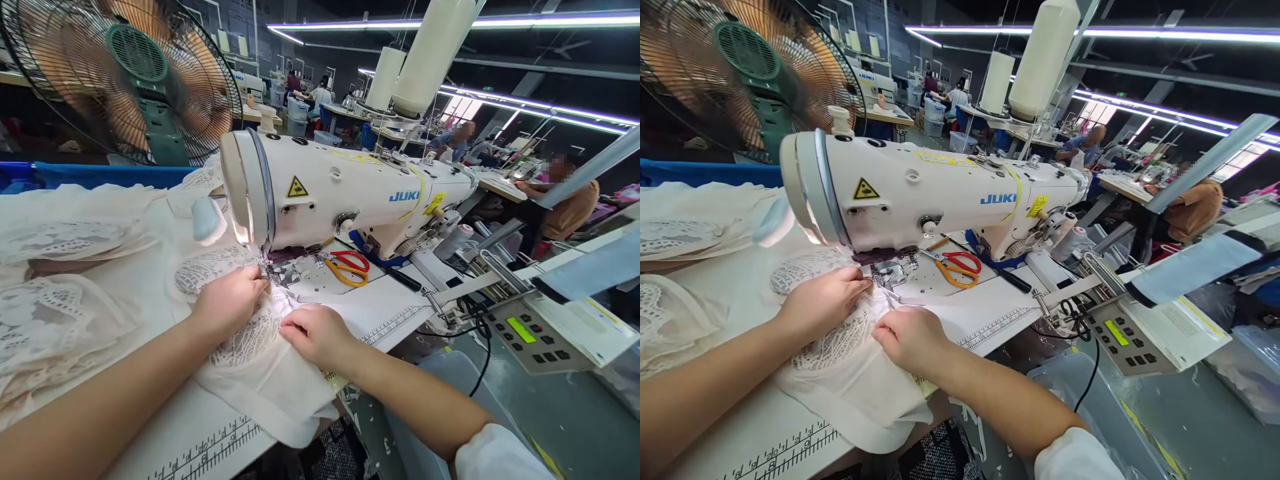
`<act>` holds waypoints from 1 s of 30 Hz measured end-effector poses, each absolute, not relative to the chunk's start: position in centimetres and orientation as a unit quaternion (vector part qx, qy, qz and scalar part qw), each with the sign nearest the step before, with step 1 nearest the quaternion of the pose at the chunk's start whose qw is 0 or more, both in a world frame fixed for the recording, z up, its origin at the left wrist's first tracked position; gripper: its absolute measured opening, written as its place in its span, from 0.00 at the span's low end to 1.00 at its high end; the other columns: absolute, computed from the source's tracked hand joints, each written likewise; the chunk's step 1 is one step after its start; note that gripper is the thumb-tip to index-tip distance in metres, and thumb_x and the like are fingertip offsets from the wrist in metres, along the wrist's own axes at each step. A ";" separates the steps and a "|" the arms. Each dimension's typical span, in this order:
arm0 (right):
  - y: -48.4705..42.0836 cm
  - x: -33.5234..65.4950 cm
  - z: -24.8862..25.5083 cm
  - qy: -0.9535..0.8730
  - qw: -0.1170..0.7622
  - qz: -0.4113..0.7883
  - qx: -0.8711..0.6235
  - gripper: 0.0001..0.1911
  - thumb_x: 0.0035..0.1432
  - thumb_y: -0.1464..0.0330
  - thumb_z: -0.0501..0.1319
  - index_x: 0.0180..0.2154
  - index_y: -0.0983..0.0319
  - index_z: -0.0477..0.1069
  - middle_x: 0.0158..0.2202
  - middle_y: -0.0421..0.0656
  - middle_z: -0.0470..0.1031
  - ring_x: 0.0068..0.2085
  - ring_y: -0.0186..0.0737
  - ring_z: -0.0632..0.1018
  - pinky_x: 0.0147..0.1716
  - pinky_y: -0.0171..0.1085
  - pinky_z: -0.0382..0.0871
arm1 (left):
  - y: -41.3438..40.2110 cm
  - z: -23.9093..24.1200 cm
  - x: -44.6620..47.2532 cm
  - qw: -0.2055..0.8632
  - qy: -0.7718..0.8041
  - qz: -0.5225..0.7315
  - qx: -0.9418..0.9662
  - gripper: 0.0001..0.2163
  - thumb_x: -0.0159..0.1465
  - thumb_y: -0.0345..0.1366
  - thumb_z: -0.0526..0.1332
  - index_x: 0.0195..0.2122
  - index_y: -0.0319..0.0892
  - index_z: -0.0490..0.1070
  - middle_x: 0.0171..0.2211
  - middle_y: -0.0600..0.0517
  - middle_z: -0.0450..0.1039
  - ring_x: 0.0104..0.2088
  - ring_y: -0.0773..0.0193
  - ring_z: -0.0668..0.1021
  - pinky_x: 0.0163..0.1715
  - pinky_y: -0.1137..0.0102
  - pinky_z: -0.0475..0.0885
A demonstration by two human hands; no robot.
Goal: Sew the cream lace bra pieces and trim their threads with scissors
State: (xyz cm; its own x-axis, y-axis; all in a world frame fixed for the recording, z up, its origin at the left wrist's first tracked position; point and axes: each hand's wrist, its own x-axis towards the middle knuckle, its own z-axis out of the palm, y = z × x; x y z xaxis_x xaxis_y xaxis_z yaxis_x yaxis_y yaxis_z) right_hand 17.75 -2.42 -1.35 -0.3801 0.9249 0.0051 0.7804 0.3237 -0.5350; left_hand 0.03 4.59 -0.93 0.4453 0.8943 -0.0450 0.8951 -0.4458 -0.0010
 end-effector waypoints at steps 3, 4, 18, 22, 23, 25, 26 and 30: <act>-2.3 17.8 -1.3 -0.804 0.158 0.228 -0.526 0.08 0.63 0.69 0.61 0.37 0.62 0.79 0.36 0.45 0.81 0.40 0.40 0.78 0.39 0.35 0.65 | 4.6 -0.9 0.1 0.010 0.527 -0.016 0.849 0.16 0.61 0.29 0.50 0.40 0.42 0.78 0.40 0.43 0.72 0.36 0.52 0.75 0.23 0.64 0.53; -2.2 17.8 -1.3 -0.806 0.158 0.227 -0.524 0.08 0.63 0.69 0.61 0.37 0.62 0.79 0.36 0.45 0.81 0.40 0.40 0.78 0.40 0.35 0.65 | 4.6 -0.9 0.1 0.009 0.528 -0.015 0.849 0.17 0.62 0.30 0.49 0.40 0.42 0.78 0.39 0.43 0.72 0.35 0.52 0.76 0.23 0.64 0.53; -1.5 17.3 -0.3 -0.794 0.088 0.214 -0.563 0.11 0.64 0.63 0.60 0.41 0.60 0.79 0.36 0.44 0.79 0.39 0.39 0.76 0.36 0.35 0.62 | 5.0 -0.1 0.1 0.007 0.544 -0.004 0.839 0.20 0.67 0.33 0.43 0.39 0.41 0.77 0.41 0.44 0.71 0.36 0.54 0.75 0.24 0.67 0.55; -1.5 17.7 -0.2 -0.808 0.074 0.198 -0.551 0.12 0.65 0.62 0.59 0.42 0.60 0.78 0.36 0.43 0.78 0.39 0.40 0.75 0.34 0.35 0.60 | 5.1 0.0 -0.5 -0.002 0.532 -0.009 0.847 0.20 0.67 0.34 0.42 0.37 0.40 0.76 0.46 0.44 0.71 0.40 0.55 0.76 0.28 0.67 0.62; -1.5 18.0 -0.1 -0.814 0.073 0.198 -0.541 0.11 0.65 0.62 0.59 0.42 0.61 0.77 0.35 0.43 0.78 0.39 0.40 0.75 0.33 0.35 0.59 | 5.0 -0.1 -0.8 -0.007 0.525 -0.006 0.851 0.21 0.67 0.35 0.42 0.36 0.41 0.76 0.49 0.45 0.71 0.42 0.54 0.76 0.30 0.67 0.64; -1.7 18.9 0.0 -0.818 0.085 0.202 -0.531 0.11 0.65 0.64 0.59 0.42 0.61 0.77 0.32 0.42 0.77 0.38 0.39 0.75 0.33 0.35 0.59 | 4.7 -0.3 -1.6 -0.020 0.499 0.006 0.866 0.21 0.67 0.39 0.42 0.35 0.41 0.76 0.52 0.46 0.71 0.47 0.52 0.76 0.36 0.65 0.69; -1.8 19.4 0.0 -0.813 0.097 0.203 -0.537 0.10 0.64 0.64 0.59 0.42 0.62 0.76 0.31 0.42 0.77 0.38 0.39 0.75 0.33 0.35 0.59 | 4.4 -0.3 -1.9 -0.029 0.481 0.018 0.876 0.22 0.66 0.41 0.42 0.35 0.42 0.76 0.51 0.45 0.72 0.49 0.51 0.76 0.40 0.63 0.71; -2.1 20.8 0.1 -0.778 0.103 0.174 -0.595 0.12 0.63 0.63 0.61 0.43 0.62 0.75 0.37 0.44 0.77 0.40 0.41 0.76 0.37 0.37 0.63 | 2.3 -0.5 -3.0 -0.080 0.418 0.060 0.903 0.31 0.65 0.52 0.40 0.43 0.36 0.78 0.50 0.38 0.76 0.55 0.42 0.73 0.53 0.53 0.69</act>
State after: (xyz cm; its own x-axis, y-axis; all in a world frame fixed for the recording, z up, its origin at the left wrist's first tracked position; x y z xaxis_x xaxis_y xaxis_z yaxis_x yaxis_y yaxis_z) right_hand 20.77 -2.08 0.12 -0.2706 0.9616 -0.0466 0.8901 0.2315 -0.3925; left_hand -2.97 2.34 -0.50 0.6429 0.7456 0.1756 0.7649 -0.6372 -0.0948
